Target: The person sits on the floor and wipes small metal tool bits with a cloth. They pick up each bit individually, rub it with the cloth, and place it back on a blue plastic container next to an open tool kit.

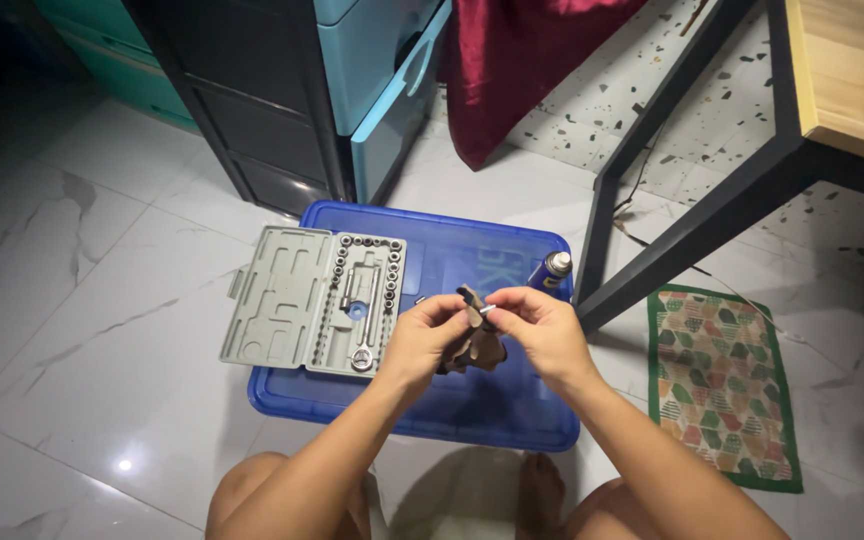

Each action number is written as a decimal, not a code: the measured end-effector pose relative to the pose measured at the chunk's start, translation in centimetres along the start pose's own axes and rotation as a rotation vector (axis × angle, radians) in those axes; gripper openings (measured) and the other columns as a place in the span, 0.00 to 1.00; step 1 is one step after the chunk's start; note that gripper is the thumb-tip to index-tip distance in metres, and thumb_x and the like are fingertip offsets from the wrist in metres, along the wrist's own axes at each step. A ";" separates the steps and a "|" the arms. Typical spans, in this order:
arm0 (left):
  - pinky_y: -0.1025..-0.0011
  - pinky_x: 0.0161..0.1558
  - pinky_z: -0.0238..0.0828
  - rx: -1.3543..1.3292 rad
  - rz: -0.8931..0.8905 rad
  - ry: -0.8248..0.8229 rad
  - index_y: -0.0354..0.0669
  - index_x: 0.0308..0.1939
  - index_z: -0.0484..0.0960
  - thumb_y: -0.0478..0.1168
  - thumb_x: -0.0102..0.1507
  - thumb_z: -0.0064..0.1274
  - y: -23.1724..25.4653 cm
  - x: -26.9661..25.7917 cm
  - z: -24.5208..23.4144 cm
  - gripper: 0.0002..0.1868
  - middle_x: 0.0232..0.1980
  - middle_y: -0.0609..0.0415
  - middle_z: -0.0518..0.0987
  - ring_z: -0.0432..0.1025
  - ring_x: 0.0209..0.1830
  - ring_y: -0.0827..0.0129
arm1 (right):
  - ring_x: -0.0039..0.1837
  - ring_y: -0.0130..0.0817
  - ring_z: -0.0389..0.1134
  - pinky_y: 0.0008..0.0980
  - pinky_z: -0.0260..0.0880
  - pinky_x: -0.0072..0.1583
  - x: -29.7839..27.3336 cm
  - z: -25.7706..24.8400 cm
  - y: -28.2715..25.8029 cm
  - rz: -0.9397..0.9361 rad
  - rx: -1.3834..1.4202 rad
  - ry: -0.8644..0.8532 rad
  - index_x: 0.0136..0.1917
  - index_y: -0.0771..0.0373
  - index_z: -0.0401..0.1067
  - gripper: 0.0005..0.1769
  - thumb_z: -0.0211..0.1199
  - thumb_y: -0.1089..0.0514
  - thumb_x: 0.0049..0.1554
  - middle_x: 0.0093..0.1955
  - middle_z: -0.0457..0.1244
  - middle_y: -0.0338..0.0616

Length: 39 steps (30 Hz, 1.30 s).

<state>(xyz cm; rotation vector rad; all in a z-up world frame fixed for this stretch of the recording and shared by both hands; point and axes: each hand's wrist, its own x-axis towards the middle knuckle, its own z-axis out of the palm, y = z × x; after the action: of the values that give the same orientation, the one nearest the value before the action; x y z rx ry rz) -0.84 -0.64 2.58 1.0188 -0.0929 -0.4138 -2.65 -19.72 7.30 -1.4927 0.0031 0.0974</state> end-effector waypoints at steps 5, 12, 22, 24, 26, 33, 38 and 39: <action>0.75 0.25 0.68 0.009 -0.065 0.051 0.39 0.46 0.83 0.41 0.66 0.57 0.7 -0.5 0.9 0.09 0.32 0.56 0.80 0.71 0.25 0.76 | 0.42 0.19 0.65 0.21 0.65 0.45 -0.6 0.6 0.8 -0.061 -0.152 0.013 0.51 0.66 0.76 0.06 0.63 0.62 0.61 0.42 0.69 0.35; 0.79 0.38 0.73 0.463 0.490 0.032 0.37 0.45 0.83 0.36 0.69 0.56 1.0 -1.4 1.3 0.06 0.40 0.57 0.81 0.75 0.37 0.80 | 0.37 0.20 0.60 0.22 0.59 0.39 0.0 0.2 2.8 0.063 -0.027 0.058 0.47 0.68 0.75 0.09 0.61 0.58 0.64 0.37 0.64 0.35; 0.74 0.23 0.65 0.024 -0.091 0.061 0.40 0.45 0.80 0.40 0.69 0.50 1.1 -0.3 0.0 0.07 0.30 0.55 0.77 0.69 0.22 0.75 | 0.46 0.23 0.68 0.25 0.70 0.49 -1.2 3.0 -2.2 -0.587 -0.559 0.037 0.48 0.67 0.73 0.05 0.65 0.65 0.59 0.44 0.66 0.37; 0.79 0.33 0.68 0.109 0.100 0.034 0.36 0.46 0.81 0.37 0.70 0.50 -0.4 0.6 -1.7 0.08 0.35 0.59 0.80 0.71 0.30 0.80 | 0.47 0.23 0.68 0.26 0.71 0.50 -1.0 3.1 -2.5 -0.573 -0.588 0.022 0.49 0.67 0.73 0.07 0.66 0.65 0.56 0.47 0.67 0.38; 0.79 0.33 0.68 0.056 0.130 0.120 0.37 0.47 0.81 0.37 0.70 0.49 1.0 0.6 -2.3 0.08 0.35 0.59 0.80 0.72 0.30 0.79 | 0.46 0.24 0.68 0.25 0.70 0.50 -0.2 2.5 -1.0 -0.451 -0.518 0.051 0.49 0.67 0.74 0.06 0.67 0.65 0.57 0.45 0.67 0.39; 0.77 0.37 0.69 -0.174 0.337 0.285 0.36 0.49 0.80 0.38 0.73 0.47 4.8 0.4 -8.3 0.09 0.39 0.55 0.81 0.72 0.32 0.75 | 0.48 0.23 0.69 0.24 0.70 0.52 2.1 1.0 2.8 -0.057 -0.174 0.073 0.54 0.67 0.77 0.10 0.64 0.64 0.59 0.45 0.69 0.38; 0.74 0.46 0.74 -0.232 0.360 0.486 0.36 0.51 0.77 0.38 0.71 0.46 7.7 -0.8 -11.3 0.09 0.44 0.54 0.81 0.76 0.40 0.73 | 0.47 0.24 0.70 0.25 0.72 0.52 3.7 1.8 4.8 0.000 -0.139 0.054 0.55 0.69 0.76 0.12 0.65 0.64 0.58 0.46 0.70 0.39; 0.73 0.48 0.73 -0.242 0.408 0.502 0.36 0.52 0.76 0.38 0.72 0.47 7.9 -0.8 -12.2 0.09 0.45 0.54 0.80 0.76 0.42 0.73 | 0.47 0.25 0.70 0.26 0.72 0.52 4.0 2.1 5.0 0.014 -0.159 0.048 0.55 0.69 0.76 0.12 0.65 0.64 0.57 0.46 0.70 0.40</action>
<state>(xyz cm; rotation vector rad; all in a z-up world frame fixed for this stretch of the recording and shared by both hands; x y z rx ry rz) 4.00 13.12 2.87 0.8123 0.1954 0.2045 0.84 -17.05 2.21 -1.6536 0.0460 0.0744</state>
